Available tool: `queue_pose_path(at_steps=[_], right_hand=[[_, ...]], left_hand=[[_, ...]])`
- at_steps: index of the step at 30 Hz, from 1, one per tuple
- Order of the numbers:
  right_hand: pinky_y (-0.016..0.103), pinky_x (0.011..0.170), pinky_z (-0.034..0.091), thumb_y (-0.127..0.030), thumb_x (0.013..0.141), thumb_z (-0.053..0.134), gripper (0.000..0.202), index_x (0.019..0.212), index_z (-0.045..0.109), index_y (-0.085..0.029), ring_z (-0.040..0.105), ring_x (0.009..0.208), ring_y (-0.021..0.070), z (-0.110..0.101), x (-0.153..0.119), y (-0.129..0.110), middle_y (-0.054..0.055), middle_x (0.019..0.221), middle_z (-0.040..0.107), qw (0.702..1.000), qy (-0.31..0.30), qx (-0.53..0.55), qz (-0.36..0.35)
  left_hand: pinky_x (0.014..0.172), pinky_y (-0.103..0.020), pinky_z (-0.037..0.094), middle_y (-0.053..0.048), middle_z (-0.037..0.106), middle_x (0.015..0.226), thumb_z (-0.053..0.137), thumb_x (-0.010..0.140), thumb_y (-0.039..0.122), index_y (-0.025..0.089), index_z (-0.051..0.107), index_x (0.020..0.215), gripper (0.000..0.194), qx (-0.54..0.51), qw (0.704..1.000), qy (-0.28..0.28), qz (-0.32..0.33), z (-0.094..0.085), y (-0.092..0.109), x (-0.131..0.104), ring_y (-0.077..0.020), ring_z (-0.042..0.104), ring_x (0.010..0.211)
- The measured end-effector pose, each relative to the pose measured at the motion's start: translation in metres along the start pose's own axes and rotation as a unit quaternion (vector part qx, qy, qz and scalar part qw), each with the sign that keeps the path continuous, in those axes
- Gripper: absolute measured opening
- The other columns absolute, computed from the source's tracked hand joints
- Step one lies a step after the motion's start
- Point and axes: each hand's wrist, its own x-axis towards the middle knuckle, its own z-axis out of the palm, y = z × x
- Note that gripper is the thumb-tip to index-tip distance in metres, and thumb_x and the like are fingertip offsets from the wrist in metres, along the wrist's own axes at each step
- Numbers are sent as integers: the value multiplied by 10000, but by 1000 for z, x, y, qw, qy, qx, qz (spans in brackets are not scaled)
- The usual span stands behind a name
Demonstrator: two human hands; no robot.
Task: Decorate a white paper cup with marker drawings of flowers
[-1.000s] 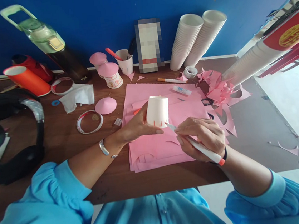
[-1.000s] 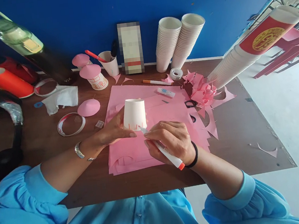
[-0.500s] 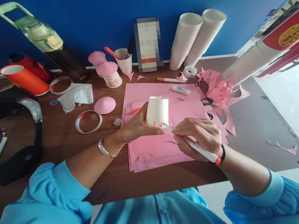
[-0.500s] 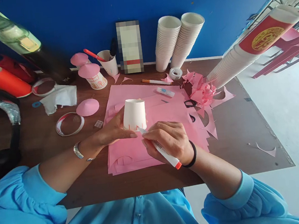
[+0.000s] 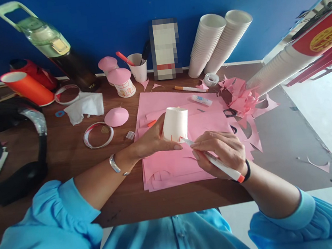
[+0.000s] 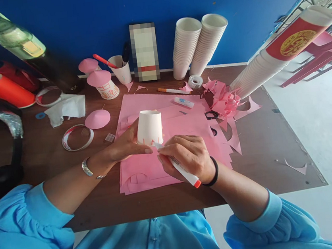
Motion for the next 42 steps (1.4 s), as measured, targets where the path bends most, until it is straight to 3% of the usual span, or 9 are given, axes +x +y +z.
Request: queue_pose_path(at_steps=[26,32,42], right_hand=[[272,555,587,-33,900,659,204,1013,639,-202,724,610,159,2,0,1,12,753,742,1000,-6,18,-1],[271,553,579,-44,919,657,202,1034,635,-209,713,611,154,3,-1,1,4,747,733,1000,-1,17,-1],[252,575,592,-36,912,663,211,1012,629,-219,730,628,141,3,-2,1,-4,759,742,1000,3,-6,6]], left_hand=[[870,-394,550,-77,645,1183,994,654,383,289,464,1525,1023,1,1000,0,-12,3,7,0,-254,630,1044],[943,-435,553,-119,639,1347,993,659,378,306,472,1545,1031,7,1000,-1,-12,1,4,-1,-316,624,1198],[978,-452,546,-126,621,1354,995,645,370,289,462,1542,1047,7,1000,5,-13,2,6,0,-322,612,1226]])
